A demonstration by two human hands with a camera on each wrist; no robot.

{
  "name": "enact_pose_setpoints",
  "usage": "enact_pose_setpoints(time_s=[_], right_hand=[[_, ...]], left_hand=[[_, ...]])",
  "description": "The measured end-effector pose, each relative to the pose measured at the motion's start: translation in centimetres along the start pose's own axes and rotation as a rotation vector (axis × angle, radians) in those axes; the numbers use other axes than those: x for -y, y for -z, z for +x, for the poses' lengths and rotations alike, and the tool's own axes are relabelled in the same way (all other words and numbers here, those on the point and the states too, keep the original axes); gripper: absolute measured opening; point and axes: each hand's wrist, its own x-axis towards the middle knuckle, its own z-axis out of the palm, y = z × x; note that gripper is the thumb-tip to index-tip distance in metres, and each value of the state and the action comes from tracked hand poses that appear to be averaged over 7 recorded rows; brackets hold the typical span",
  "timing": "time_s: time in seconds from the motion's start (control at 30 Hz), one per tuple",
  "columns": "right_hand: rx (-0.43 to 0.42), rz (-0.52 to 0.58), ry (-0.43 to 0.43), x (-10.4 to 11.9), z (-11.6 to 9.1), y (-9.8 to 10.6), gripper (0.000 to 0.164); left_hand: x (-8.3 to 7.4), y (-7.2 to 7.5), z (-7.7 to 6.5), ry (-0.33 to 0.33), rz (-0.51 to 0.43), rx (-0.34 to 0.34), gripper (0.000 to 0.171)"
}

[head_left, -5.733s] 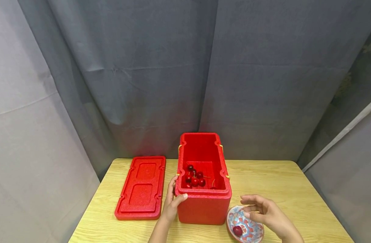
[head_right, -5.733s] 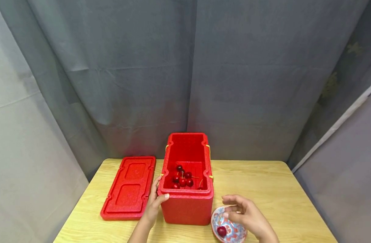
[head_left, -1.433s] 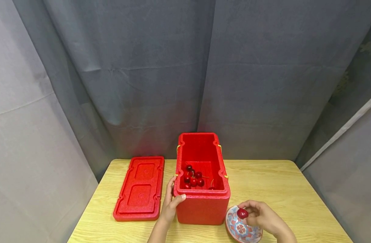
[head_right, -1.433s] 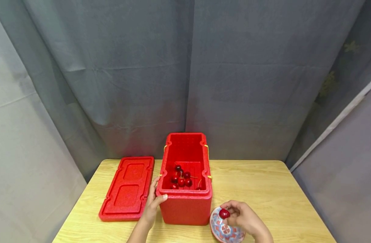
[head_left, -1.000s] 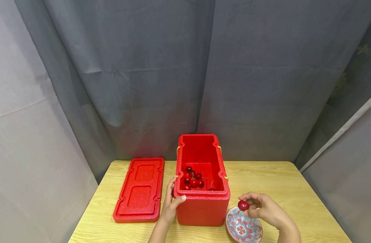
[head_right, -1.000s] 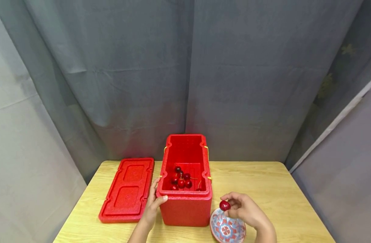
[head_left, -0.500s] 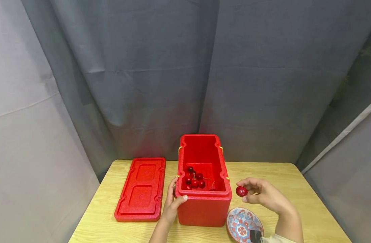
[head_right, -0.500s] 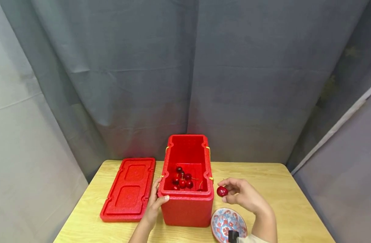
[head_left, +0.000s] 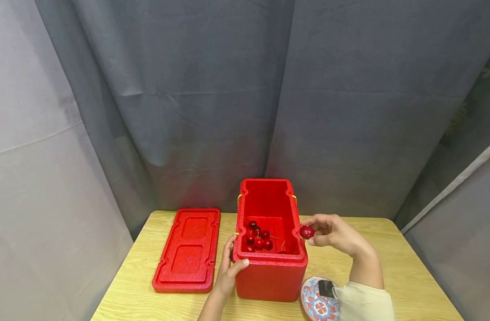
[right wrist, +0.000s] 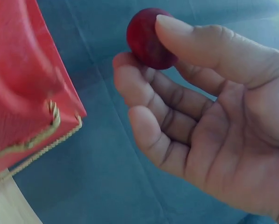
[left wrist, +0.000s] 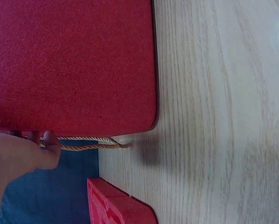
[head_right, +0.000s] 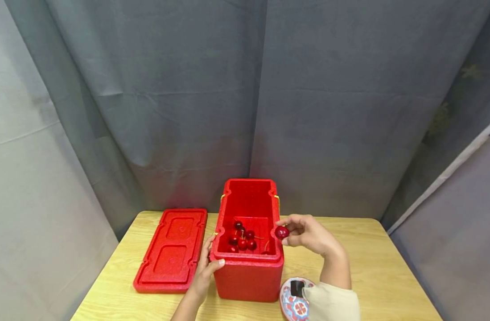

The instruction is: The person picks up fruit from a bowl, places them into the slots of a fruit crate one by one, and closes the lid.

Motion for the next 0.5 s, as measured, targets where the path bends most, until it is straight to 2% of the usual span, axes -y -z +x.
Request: enact_pose_setpoints(time_s=[0.23, 0.5], right_hand=[[0.032, 0.040, -0.022, 0.2, 2.4, 0.1, 0.038], [0.050, -0.015, -0.052, 0.5, 5.5, 0.2, 0.039]], left_hand=[[0.1, 0.0, -0.1, 0.014, 0.006, 0.004, 0.073], [0.1, 0.0, 0.1, -0.015, -0.010, 0.011, 0.072]])
